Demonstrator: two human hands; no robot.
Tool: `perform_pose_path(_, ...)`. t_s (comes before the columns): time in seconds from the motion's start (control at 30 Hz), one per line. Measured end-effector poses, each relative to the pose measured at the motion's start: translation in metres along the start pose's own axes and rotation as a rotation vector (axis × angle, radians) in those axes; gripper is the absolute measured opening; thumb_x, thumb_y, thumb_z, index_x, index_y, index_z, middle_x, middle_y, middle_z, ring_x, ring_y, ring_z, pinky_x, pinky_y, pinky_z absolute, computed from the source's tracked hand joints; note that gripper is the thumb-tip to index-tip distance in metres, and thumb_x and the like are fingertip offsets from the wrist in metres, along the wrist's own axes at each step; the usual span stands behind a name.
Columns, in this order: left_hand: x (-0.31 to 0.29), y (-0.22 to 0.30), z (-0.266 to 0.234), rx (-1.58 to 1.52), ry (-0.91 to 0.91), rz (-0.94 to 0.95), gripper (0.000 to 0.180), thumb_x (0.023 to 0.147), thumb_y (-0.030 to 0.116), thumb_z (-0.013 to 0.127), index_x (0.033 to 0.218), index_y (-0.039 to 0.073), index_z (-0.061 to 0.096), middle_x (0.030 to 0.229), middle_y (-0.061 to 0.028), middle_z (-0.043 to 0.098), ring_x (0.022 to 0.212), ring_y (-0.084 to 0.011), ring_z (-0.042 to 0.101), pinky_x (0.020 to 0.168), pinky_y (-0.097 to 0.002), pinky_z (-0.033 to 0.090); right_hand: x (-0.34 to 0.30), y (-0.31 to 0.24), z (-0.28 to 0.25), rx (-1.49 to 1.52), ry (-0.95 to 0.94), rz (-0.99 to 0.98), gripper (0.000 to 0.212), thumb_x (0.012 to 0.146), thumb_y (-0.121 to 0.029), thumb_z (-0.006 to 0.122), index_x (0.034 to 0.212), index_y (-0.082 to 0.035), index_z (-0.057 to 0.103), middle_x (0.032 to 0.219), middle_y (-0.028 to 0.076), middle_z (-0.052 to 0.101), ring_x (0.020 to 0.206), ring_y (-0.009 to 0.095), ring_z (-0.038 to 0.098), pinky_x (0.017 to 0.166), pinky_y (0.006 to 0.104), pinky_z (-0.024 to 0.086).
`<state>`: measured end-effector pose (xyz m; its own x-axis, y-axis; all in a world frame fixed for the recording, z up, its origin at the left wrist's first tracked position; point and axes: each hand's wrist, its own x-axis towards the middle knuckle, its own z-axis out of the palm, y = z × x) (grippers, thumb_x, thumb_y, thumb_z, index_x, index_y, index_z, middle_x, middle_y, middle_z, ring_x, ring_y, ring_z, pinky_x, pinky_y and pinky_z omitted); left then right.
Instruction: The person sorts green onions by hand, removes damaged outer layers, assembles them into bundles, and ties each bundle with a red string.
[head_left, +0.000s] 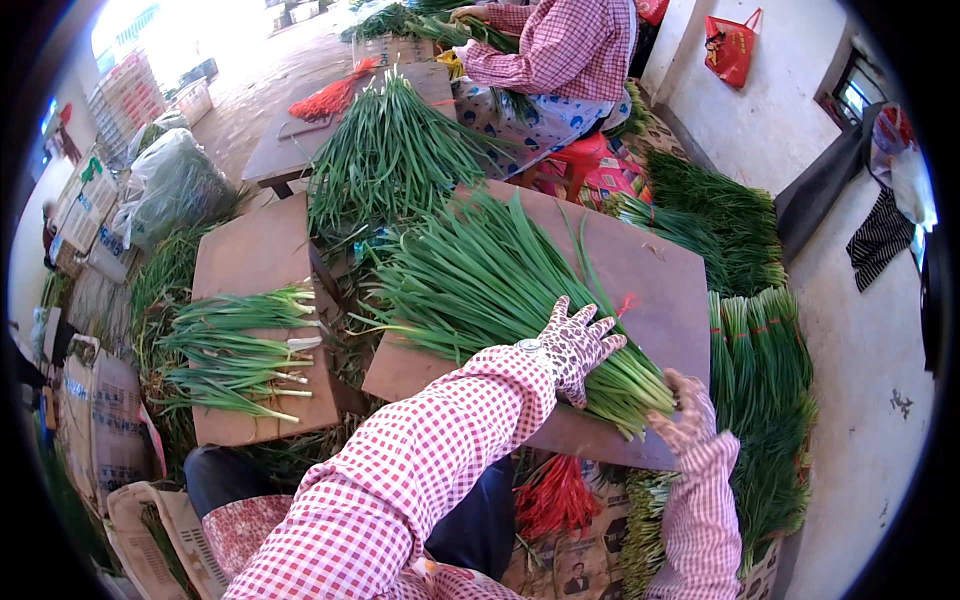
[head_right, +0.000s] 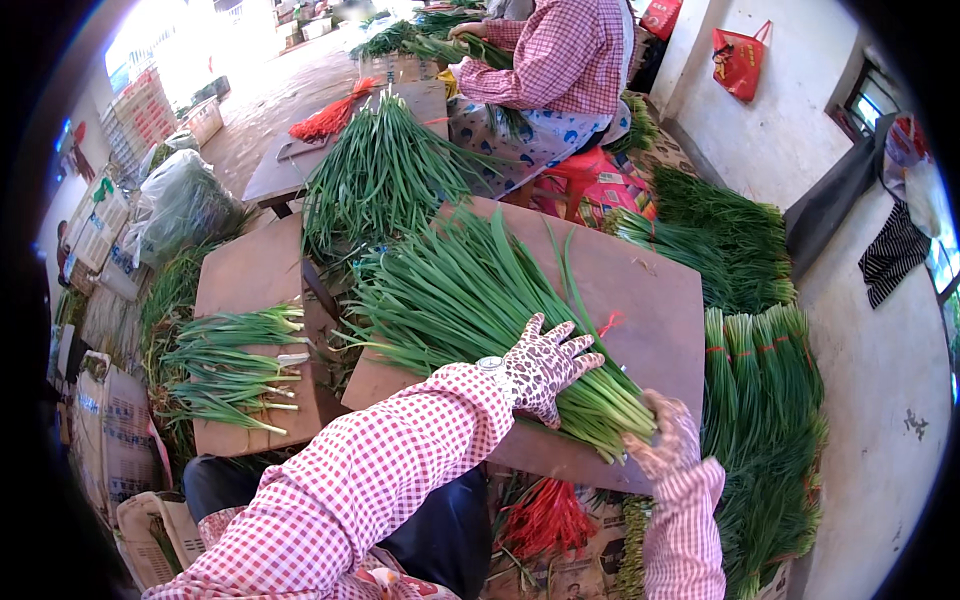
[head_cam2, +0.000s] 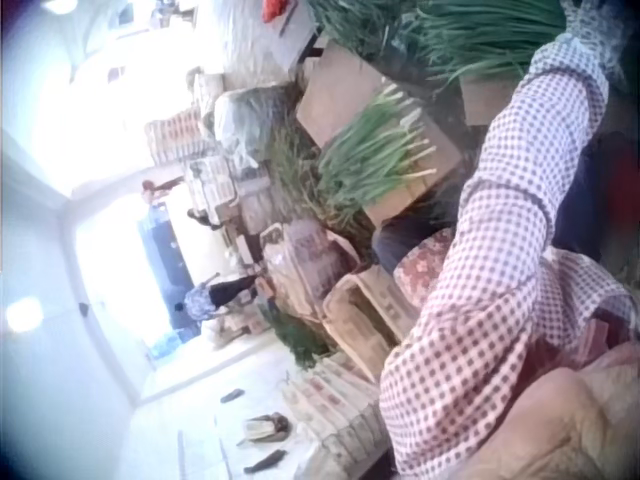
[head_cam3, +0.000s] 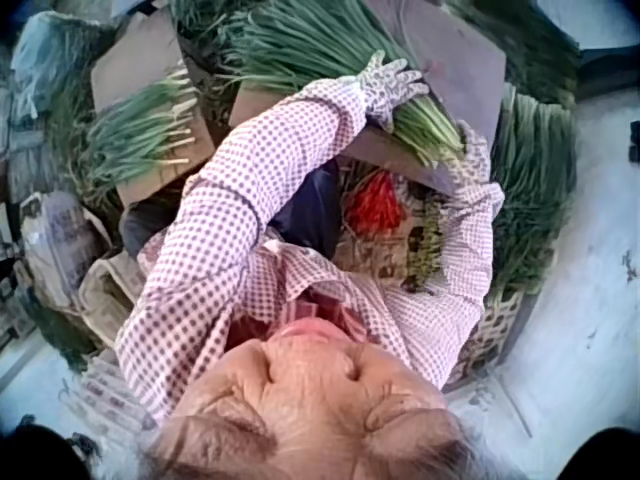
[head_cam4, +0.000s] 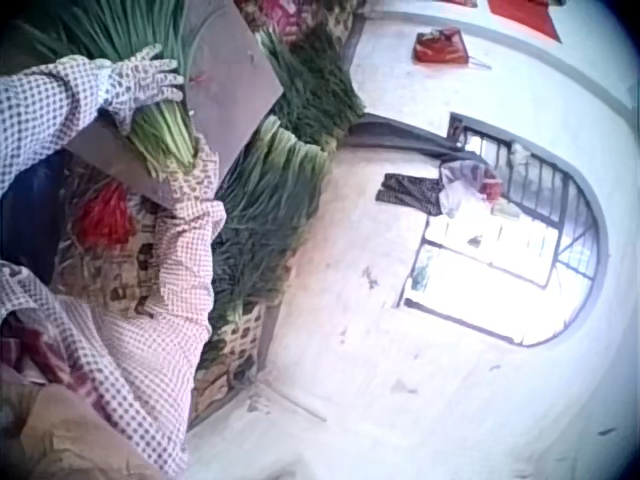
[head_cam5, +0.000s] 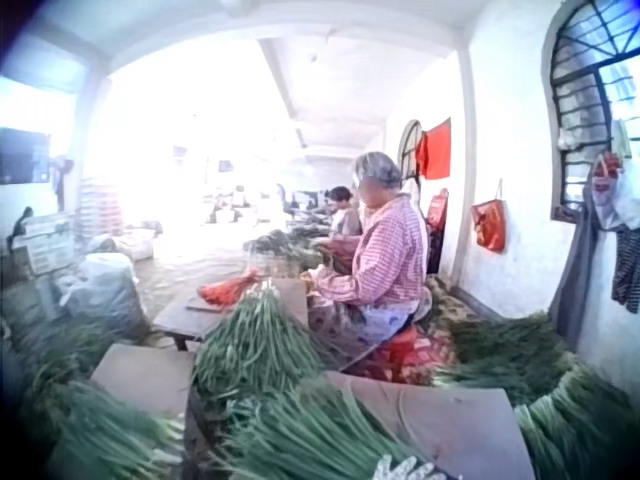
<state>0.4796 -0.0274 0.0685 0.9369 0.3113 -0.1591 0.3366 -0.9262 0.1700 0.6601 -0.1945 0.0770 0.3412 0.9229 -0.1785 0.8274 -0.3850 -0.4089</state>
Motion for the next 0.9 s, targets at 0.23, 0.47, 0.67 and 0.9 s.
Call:
perform_pose_path(0.23,0.002,0.006,-0.004,0.077,-0.014,-0.002,0.105,0.057,0.049,0.077,0.141,0.019,0.022,0.146,-0.0087,0.022,0.135,-0.0326,0.018,0.105,-0.0601,0.011,0.0,0.029,0.078,0.942,0.488,0.041,0.044,0.09,-0.017,0.047,0.132,-0.007,0.035,0.135,0.014,0.037,0.125,0.024,0.037,0.103,0.0356,0.032)
perform_pose_path(0.47,0.001,0.007,-0.004,0.018,-0.064,-0.036,0.105,0.056,0.047,0.079,0.141,0.021,0.022,0.146,-0.0064,0.022,0.135,-0.0309,0.017,0.106,-0.0587,0.012,0.002,0.003,0.034,-0.305,0.671,-0.317,0.078,0.073,-0.053,0.064,0.133,-0.01,0.036,0.137,0.014,0.034,0.13,0.033,0.027,0.105,0.0505,0.022)
perform_pose_path(0.67,0.001,-0.006,0.006,0.085,-0.082,0.04,0.101,0.063,0.053,0.071,0.14,0.008,0.023,0.145,-0.0082,0.023,0.136,-0.025,0.014,0.109,-0.0517,0.01,0.039,-0.094,0.026,-0.371,-0.133,-0.031,0.121,0.05,-0.044,0.083,0.142,-0.01,0.011,0.145,0.017,0.02,0.135,0.032,0.015,0.11,0.0426,0.016)
perform_pose_path(0.9,-0.139,-0.013,0.078,0.128,0.579,0.325,0.043,0.083,0.019,0.048,0.125,0.008,0.047,0.131,-0.0185,0.043,0.123,-0.0338,0.04,0.103,-0.0525,0.029,0.049,-0.078,0.028,-0.312,-0.22,-0.054,0.124,0.05,-0.046,0.083,0.143,-0.014,0.007,0.147,0.016,0.011,0.135,0.035,0.012,0.109,0.0463,0.017)
